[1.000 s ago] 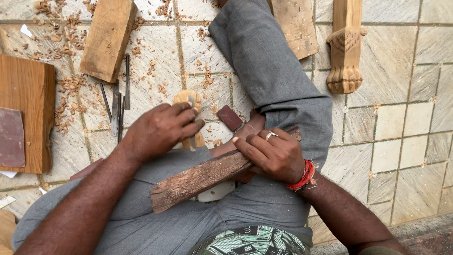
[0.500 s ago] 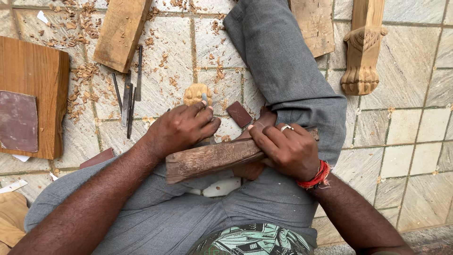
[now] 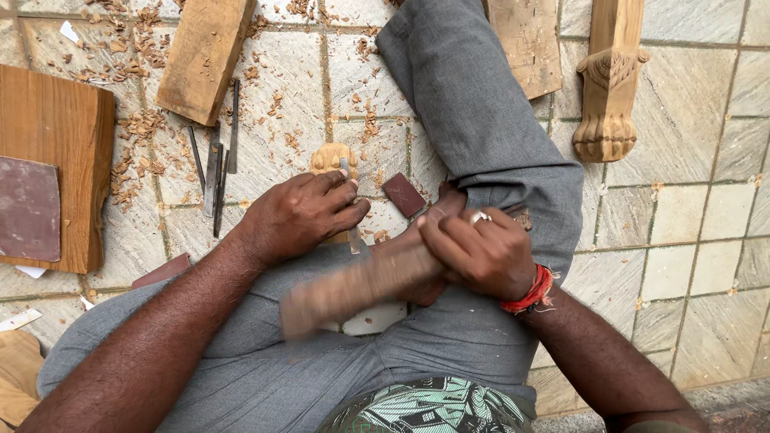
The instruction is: The person sits on the floor and carves a small wooden piece using a chisel and a wooden mallet. They repeatedly strike the chisel to shape the wood, occasionally pausing to inspect the progress.
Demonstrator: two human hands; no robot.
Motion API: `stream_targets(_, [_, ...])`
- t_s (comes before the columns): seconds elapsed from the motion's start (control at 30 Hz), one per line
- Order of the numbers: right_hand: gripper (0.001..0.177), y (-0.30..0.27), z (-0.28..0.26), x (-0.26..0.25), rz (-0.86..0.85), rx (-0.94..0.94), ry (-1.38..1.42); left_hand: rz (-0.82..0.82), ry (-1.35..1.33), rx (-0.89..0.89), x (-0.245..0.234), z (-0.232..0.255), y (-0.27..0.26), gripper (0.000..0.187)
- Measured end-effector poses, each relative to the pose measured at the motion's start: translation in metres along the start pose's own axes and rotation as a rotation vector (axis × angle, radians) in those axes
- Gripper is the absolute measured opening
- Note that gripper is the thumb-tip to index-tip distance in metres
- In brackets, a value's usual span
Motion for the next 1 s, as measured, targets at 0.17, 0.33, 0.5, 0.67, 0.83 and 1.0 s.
stream_targets(0.17, [0.047, -0.002, 0.001, 0.004, 0.018, 0.039, 0.042, 0.015, -0.012, -0.014, 0.000, -0.006, -0.002, 0.030])
stream_targets(0.33, [0.046, -0.006, 0.007, 0.009, -0.027, 0.092, -0.055, 0.004, -0.075, -0.051, -0.006, -0.007, 0.000, 0.026])
stream_targets(0.5, [0.046, -0.008, 0.000, -0.001, 0.073, 0.048, 0.075, -0.004, -0.022, -0.028, -0.014, 0.003, 0.003, 0.028])
stream_targets(0.67, [0.033, -0.006, -0.006, -0.003, 0.101, 0.037, 0.093, -0.011, -0.021, -0.061, -0.022, 0.006, 0.004, 0.029])
stream_targets(0.83, [0.046, -0.005, -0.001, 0.008, -0.021, 0.149, -0.011, -0.025, -0.026, -0.033, -0.014, 0.004, 0.005, 0.036])
stream_targets(1.0, [0.052, -0.002, -0.005, 0.011, 0.033, 0.116, 0.025, -0.015, -0.052, -0.065, -0.001, -0.010, 0.001, 0.033])
Point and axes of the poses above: each hand's wrist, its own y-axis towards the middle knuckle, its own x-axis out of the palm, z = x × y, the point moved 7 cm from there along y, towards the middle knuckle, and after that the axes turned 11 degrees about z, right-handed, at the moved point
